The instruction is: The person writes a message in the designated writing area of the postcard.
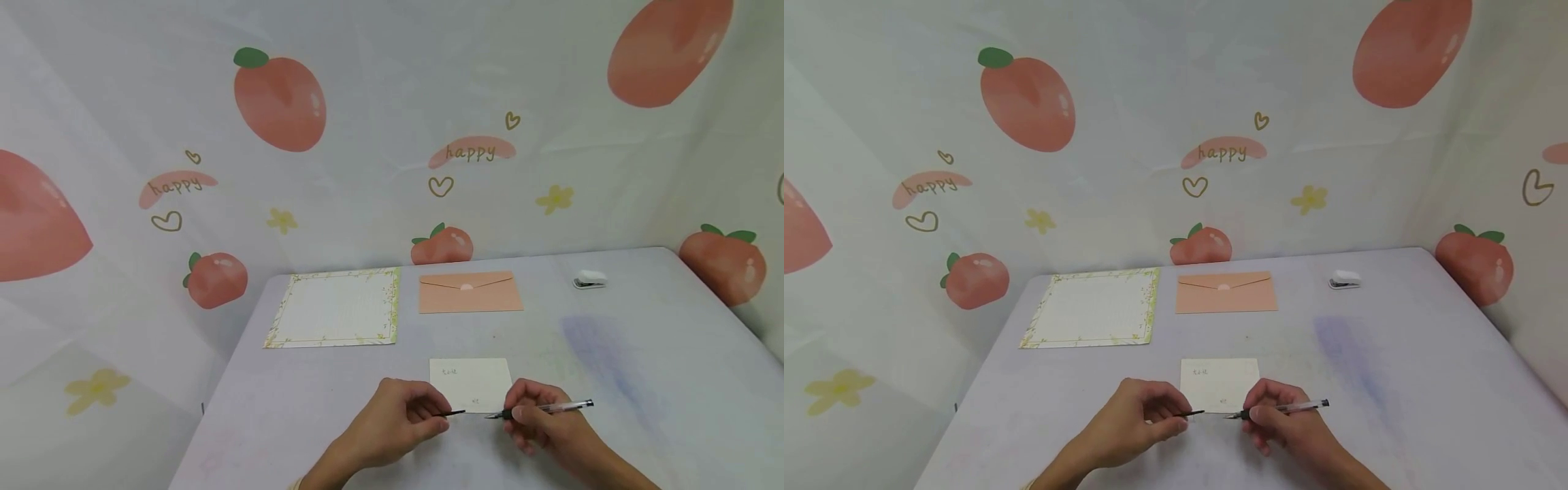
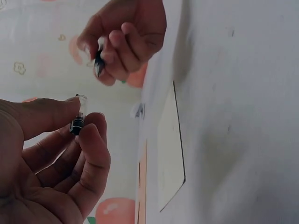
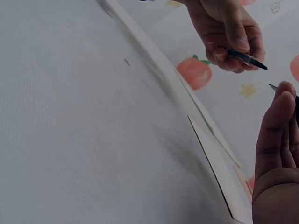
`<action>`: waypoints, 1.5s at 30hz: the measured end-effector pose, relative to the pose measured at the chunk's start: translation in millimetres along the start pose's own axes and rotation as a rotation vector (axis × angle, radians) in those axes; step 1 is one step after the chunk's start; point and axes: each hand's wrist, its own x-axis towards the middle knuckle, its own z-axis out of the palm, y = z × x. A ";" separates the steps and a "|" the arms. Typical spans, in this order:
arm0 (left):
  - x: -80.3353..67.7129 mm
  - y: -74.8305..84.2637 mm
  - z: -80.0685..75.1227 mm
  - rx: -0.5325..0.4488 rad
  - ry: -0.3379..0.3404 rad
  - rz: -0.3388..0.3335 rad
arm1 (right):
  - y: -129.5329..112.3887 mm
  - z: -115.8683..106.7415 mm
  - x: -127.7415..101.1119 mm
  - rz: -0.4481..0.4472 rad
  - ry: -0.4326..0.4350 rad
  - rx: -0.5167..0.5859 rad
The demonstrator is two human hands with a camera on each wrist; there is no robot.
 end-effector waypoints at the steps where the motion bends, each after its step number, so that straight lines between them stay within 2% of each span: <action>1: 0.4 0.2 1.9 -0.009 -0.005 0.009 | 1.1 1.5 0.9 0.001 -0.009 0.010; 8: 5.8 0.0 10.9 -0.045 -0.031 0.050 | 5.7 10.5 5.5 0.011 -0.048 0.053; 15: 8.0 0.5 15.6 -0.045 -0.041 0.051 | 8.6 14.0 6.0 0.009 -0.055 0.072; 19: 8.5 0.9 18.8 -0.053 -0.043 0.063 | 11.2 16.7 6.4 -0.002 -0.043 0.047; 24: 8.5 2.5 21.5 -0.092 -0.047 0.037 | 13.4 20.8 7.6 0.013 -0.029 0.028; 31: 9.0 3.4 26.2 -0.094 -0.020 0.022 | 16.5 25.9 9.9 0.011 -0.024 0.042; 41: 5.7 3.1 31.9 -0.089 0.045 0.050 | 22.1 31.2 11.3 -0.044 -0.020 0.048; 45: 3.5 3.4 31.5 -0.098 0.046 0.051 | 23.6 33.5 12.1 -0.058 -0.027 0.048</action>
